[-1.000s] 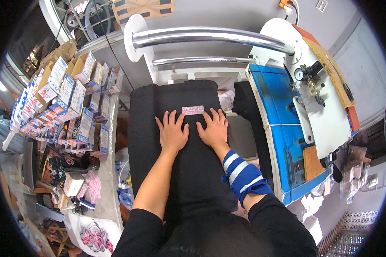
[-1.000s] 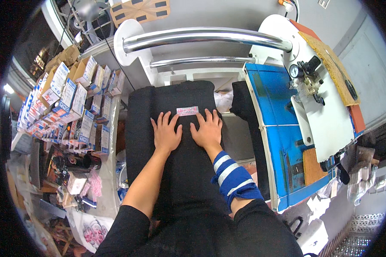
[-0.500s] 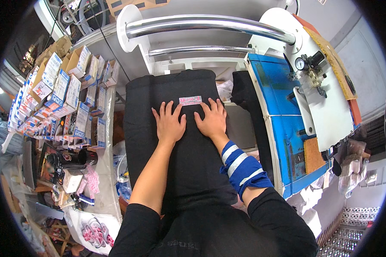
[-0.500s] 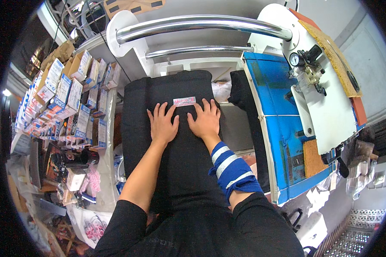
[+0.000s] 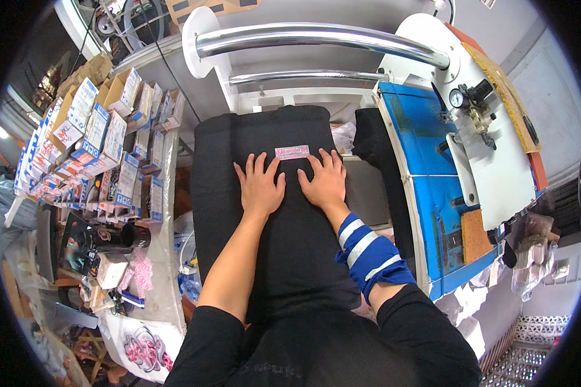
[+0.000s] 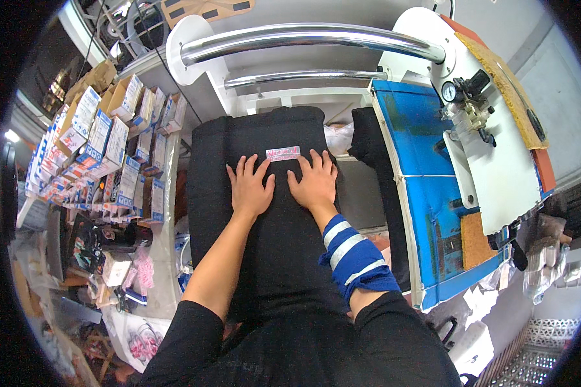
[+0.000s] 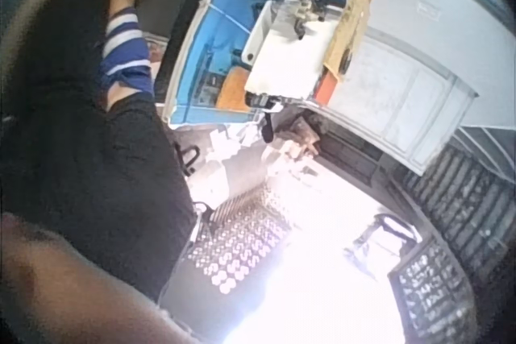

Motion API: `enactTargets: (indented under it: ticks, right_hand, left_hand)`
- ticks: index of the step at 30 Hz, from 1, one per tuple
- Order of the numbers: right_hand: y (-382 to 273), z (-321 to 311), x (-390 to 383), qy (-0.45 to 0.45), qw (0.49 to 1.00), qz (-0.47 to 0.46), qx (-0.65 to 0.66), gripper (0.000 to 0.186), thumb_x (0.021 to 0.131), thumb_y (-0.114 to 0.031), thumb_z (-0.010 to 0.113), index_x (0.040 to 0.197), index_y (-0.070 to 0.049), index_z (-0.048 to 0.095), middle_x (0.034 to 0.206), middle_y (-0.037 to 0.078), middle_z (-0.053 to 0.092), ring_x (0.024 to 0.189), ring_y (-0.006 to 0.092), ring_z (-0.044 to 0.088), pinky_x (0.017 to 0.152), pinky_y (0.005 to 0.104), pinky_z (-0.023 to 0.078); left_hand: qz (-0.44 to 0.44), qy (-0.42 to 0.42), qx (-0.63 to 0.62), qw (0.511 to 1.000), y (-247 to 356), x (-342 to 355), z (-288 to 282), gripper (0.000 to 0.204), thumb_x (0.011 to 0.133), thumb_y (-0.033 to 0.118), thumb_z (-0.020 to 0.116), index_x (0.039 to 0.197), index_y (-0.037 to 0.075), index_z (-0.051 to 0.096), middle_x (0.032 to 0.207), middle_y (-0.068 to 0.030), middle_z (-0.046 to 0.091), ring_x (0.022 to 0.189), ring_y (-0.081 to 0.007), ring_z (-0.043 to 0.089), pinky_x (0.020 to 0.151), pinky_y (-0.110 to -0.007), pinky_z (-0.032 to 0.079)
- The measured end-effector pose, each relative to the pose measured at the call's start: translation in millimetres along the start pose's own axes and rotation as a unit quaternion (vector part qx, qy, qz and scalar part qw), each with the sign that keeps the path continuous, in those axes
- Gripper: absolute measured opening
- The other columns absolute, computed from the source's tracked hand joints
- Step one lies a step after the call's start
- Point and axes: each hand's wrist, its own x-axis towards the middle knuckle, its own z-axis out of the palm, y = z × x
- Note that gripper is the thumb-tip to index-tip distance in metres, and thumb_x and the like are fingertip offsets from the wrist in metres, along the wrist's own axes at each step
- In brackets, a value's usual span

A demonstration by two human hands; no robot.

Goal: The person places black t-shirts onto a heat press, aligns printed transfer sheets, and operates the press to apply the designs. They handle multiple shirts and transfers, stacking finished items and preparing the next shirt for pressing.

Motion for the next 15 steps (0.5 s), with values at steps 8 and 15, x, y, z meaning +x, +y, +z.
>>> enactTargets:
  ticks: [8, 15]
  right_hand:
    - [-1.6, -0.2, -2.2, 0.002, 1.000, 0.005, 0.005, 0.053, 0.092, -0.044, 0.062, 0.137, -0.017, 0.062, 0.152, 0.015, 0.047, 0.147, 0.0405, 0.031, 0.118, 0.0551, 0.027]
    - [-0.3, 2.9, -3.7, 0.018, 1.000, 0.000, 0.004, 0.052, 0.091, -0.045, 0.064, 0.135, -0.018, 0.063, 0.151, 0.014, 0.048, 0.146, 0.0398, 0.033, 0.117, 0.0554, 0.028]
  left_hand:
    - [0.000, -0.008, 0.003, 1.000, 0.3, -1.4, -2.3, 0.047, 0.097, 0.036, 0.059, 0.140, 0.017, 0.059, 0.149, -0.0152, 0.049, 0.146, -0.0393, 0.034, 0.120, -0.068, 0.016]
    - [0.006, 0.005, 0.002, 1.000, -0.3, -3.3, -2.0, 0.047, 0.096, 0.037, 0.059, 0.138, 0.017, 0.061, 0.147, -0.0151, 0.051, 0.144, -0.0395, 0.037, 0.119, -0.070, 0.017]
